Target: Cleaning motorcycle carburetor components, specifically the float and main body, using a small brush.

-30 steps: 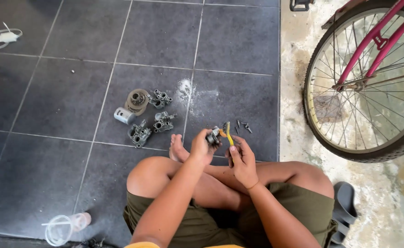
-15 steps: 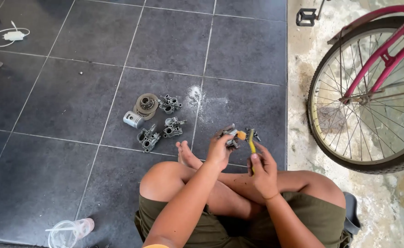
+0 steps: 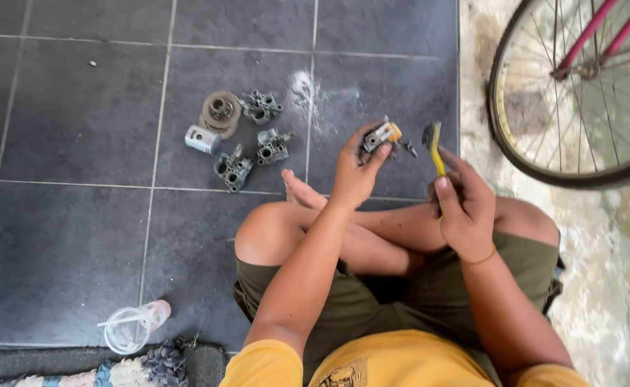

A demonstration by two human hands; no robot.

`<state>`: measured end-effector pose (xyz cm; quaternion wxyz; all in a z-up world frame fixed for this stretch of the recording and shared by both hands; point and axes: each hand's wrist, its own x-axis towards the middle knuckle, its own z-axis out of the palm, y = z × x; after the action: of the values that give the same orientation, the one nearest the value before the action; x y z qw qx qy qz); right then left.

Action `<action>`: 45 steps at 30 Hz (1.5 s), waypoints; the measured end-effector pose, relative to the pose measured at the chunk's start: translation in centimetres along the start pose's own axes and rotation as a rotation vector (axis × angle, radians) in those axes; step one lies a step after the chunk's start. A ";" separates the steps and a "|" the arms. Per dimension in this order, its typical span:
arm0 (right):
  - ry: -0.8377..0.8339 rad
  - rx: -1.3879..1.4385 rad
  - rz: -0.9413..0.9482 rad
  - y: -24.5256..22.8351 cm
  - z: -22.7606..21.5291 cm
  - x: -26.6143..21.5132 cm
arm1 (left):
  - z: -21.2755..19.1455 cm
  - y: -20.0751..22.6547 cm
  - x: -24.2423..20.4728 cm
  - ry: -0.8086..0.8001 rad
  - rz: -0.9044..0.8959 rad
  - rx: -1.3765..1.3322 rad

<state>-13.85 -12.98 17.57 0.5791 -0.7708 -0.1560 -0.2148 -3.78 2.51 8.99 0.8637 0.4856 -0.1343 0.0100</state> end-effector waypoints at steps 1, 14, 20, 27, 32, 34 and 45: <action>0.006 -0.008 0.012 -0.4 0.0 -0.2 | -0.1 0.0 -0.3 -0.005 -0.014 -0.006; -0.142 -0.873 -0.225 -2.1 -0.5 1.1 | 1.1 4.5 -0.6 -0.071 0.405 0.435; -0.194 -0.933 -0.263 -2.4 -1.1 0.6 | 0.9 5.0 -0.7 -0.080 0.417 0.434; -0.144 -0.871 -0.267 -1.5 -0.5 -0.1 | 1.5 5.4 -1.3 -0.101 0.405 0.416; -0.144 -0.882 -0.267 -1.3 -1.0 0.1 | 1.4 5.1 -1.1 -0.068 0.438 0.428; -0.139 -0.890 -0.269 -0.8 -1.0 -0.3 | 1.3 5.0 -1.1 -0.076 0.436 0.408; -0.012 -0.526 -0.118 0.3 0.1 -2.2 | 0.7 0.6 -0.6 -0.002 -0.096 0.046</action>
<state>-15.57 -12.98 16.19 0.3445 -0.8857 -0.1429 -0.2766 -4.57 2.32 9.67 0.8516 0.5113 -0.1115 -0.0287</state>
